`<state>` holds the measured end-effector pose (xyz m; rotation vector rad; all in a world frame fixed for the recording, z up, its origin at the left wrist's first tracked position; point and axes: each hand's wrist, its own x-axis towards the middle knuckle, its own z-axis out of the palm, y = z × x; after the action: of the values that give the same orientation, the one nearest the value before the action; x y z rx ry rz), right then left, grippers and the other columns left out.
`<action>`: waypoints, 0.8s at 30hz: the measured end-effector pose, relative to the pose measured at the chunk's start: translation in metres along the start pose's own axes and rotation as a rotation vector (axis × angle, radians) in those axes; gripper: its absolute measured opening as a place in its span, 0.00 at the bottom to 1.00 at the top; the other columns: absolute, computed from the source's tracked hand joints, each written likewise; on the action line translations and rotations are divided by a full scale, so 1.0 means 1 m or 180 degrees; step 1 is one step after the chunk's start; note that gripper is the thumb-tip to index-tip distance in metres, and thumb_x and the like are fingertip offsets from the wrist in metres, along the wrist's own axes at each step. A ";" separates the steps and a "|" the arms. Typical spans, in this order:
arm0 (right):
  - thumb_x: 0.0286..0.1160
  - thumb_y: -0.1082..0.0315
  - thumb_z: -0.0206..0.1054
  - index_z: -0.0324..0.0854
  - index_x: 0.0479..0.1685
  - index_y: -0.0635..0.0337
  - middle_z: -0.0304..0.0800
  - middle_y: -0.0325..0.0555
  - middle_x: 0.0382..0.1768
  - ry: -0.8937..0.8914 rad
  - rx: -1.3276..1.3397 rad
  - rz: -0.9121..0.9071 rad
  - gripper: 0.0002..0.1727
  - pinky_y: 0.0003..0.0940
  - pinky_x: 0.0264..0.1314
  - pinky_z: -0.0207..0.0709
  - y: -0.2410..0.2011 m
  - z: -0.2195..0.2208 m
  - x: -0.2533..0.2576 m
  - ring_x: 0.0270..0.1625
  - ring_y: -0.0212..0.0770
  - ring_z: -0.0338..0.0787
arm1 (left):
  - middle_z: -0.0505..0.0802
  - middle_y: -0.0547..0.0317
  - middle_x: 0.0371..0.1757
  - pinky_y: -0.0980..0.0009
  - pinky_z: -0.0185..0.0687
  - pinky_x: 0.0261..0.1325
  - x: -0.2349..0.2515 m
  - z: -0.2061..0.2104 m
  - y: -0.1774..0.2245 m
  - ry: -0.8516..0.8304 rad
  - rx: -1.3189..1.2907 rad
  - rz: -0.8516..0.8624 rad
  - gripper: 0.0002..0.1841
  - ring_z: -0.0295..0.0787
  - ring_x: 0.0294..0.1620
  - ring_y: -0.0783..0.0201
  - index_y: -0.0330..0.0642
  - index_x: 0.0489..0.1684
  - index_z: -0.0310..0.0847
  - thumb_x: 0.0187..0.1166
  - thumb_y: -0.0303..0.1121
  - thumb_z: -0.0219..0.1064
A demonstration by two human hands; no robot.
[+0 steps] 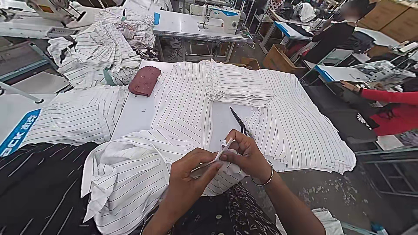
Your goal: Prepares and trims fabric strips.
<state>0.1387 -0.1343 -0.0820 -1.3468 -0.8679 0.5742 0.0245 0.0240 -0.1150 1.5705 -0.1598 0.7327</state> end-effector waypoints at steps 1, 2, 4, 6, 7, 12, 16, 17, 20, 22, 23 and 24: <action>0.74 0.70 0.73 0.75 0.54 0.54 0.94 0.21 0.32 -0.0001 -0.0047 0.0035 0.14 0.12 0.39 0.82 -0.001 -0.001 0.001 0.33 0.14 0.89 | 0.94 0.74 0.43 0.86 0.87 0.51 0.002 0.002 -0.001 0.0072 0.0102 -0.0018 0.05 0.90 0.46 0.84 0.48 0.44 0.91 0.79 0.36 0.73; 0.75 0.70 0.73 0.75 0.61 0.59 0.94 0.21 0.32 -0.0042 -0.0117 0.0085 0.18 0.12 0.39 0.81 -0.003 -0.004 0.003 0.32 0.13 0.88 | 0.94 0.74 0.42 0.86 0.87 0.50 0.003 0.003 -0.001 0.0118 0.0187 -0.0064 0.05 0.90 0.45 0.84 0.47 0.43 0.91 0.79 0.36 0.72; 0.78 0.67 0.71 0.75 0.68 0.65 0.92 0.24 0.31 -0.0273 -0.0349 0.0186 0.23 0.09 0.35 0.77 -0.008 -0.013 0.009 0.29 0.10 0.83 | 0.95 0.76 0.41 0.87 0.86 0.49 0.008 0.004 -0.002 0.0198 0.0276 -0.0214 0.06 0.89 0.43 0.85 0.48 0.42 0.91 0.80 0.37 0.71; 0.79 0.65 0.71 0.81 0.59 0.70 0.93 0.31 0.32 -0.0662 -0.0730 0.0087 0.18 0.09 0.37 0.76 -0.011 -0.026 0.015 0.32 0.11 0.83 | 0.95 0.79 0.40 0.87 0.85 0.49 0.012 0.006 -0.002 0.0296 0.0285 -0.0396 0.06 0.89 0.43 0.86 0.51 0.42 0.89 0.80 0.40 0.70; 0.79 0.65 0.71 0.85 0.50 0.71 0.93 0.36 0.33 -0.0838 -0.0986 -0.0039 0.15 0.10 0.40 0.76 -0.012 -0.032 0.019 0.34 0.13 0.84 | 0.94 0.80 0.39 0.87 0.85 0.48 0.014 0.007 -0.003 0.0337 0.0265 -0.0486 0.06 0.89 0.42 0.86 0.51 0.41 0.88 0.80 0.41 0.70; 0.75 0.60 0.73 0.93 0.36 0.67 0.95 0.56 0.34 -0.1644 -0.2353 0.0014 0.16 0.45 0.42 0.82 -0.012 -0.050 0.052 0.39 0.46 0.94 | 0.92 0.79 0.35 0.88 0.84 0.40 0.019 0.002 -0.014 0.0509 0.0241 -0.0828 0.06 0.87 0.35 0.87 0.47 0.40 0.90 0.77 0.38 0.72; 0.83 0.59 0.66 0.91 0.47 0.66 0.94 0.60 0.47 -0.1980 -0.3183 0.0462 0.18 0.63 0.56 0.78 -0.001 -0.039 0.101 0.55 0.60 0.92 | 0.89 0.66 0.35 0.93 0.74 0.46 0.031 -0.023 -0.016 0.0797 0.1502 -0.0189 0.11 0.81 0.40 0.88 0.36 0.39 0.92 0.78 0.37 0.71; 0.82 0.61 0.67 0.94 0.44 0.63 0.95 0.56 0.42 -0.1629 -0.3324 -0.0124 0.15 0.57 0.48 0.82 0.002 -0.036 0.108 0.48 0.56 0.94 | 0.89 0.61 0.35 0.92 0.72 0.48 0.037 -0.030 -0.007 0.0891 0.1902 0.0131 0.12 0.80 0.42 0.85 0.36 0.39 0.93 0.79 0.37 0.71; 0.70 0.72 0.72 0.97 0.42 0.56 0.97 0.49 0.38 -0.0442 -0.3119 -0.1934 0.08 0.41 0.39 0.86 -0.001 -0.031 0.132 0.41 0.46 0.95 | 0.85 0.62 0.41 0.87 0.72 0.52 0.047 -0.039 0.028 0.0861 0.2565 0.0897 0.08 0.81 0.46 0.78 0.45 0.45 0.87 0.84 0.38 0.69; 0.67 0.77 0.71 0.96 0.46 0.57 0.97 0.51 0.43 -0.0208 -0.2998 -0.2232 0.12 0.39 0.47 0.88 -0.005 -0.042 0.137 0.47 0.47 0.96 | 0.85 0.65 0.45 0.85 0.74 0.54 0.048 -0.028 0.035 0.0505 0.2472 0.1062 0.05 0.82 0.49 0.76 0.49 0.48 0.84 0.85 0.37 0.68; 0.66 0.78 0.71 0.96 0.46 0.59 0.97 0.53 0.44 -0.0211 -0.2970 -0.2290 0.13 0.39 0.49 0.88 0.004 -0.053 0.135 0.48 0.48 0.96 | 0.86 0.64 0.45 0.83 0.76 0.53 0.046 -0.017 0.026 0.0321 0.2316 0.1056 0.04 0.83 0.48 0.74 0.49 0.48 0.85 0.84 0.36 0.69; 0.66 0.79 0.70 0.96 0.45 0.60 0.97 0.54 0.44 -0.0258 -0.2964 -0.2320 0.13 0.39 0.51 0.87 0.022 -0.066 0.131 0.48 0.49 0.96 | 0.87 0.61 0.44 0.81 0.78 0.52 0.041 -0.005 0.007 0.0144 0.2167 0.1023 0.05 0.84 0.46 0.71 0.48 0.48 0.86 0.83 0.35 0.70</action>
<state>0.2703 -0.0663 -0.0771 -1.6548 -1.7000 -0.4169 0.0514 0.0408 -0.0876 2.2000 -0.1375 1.1530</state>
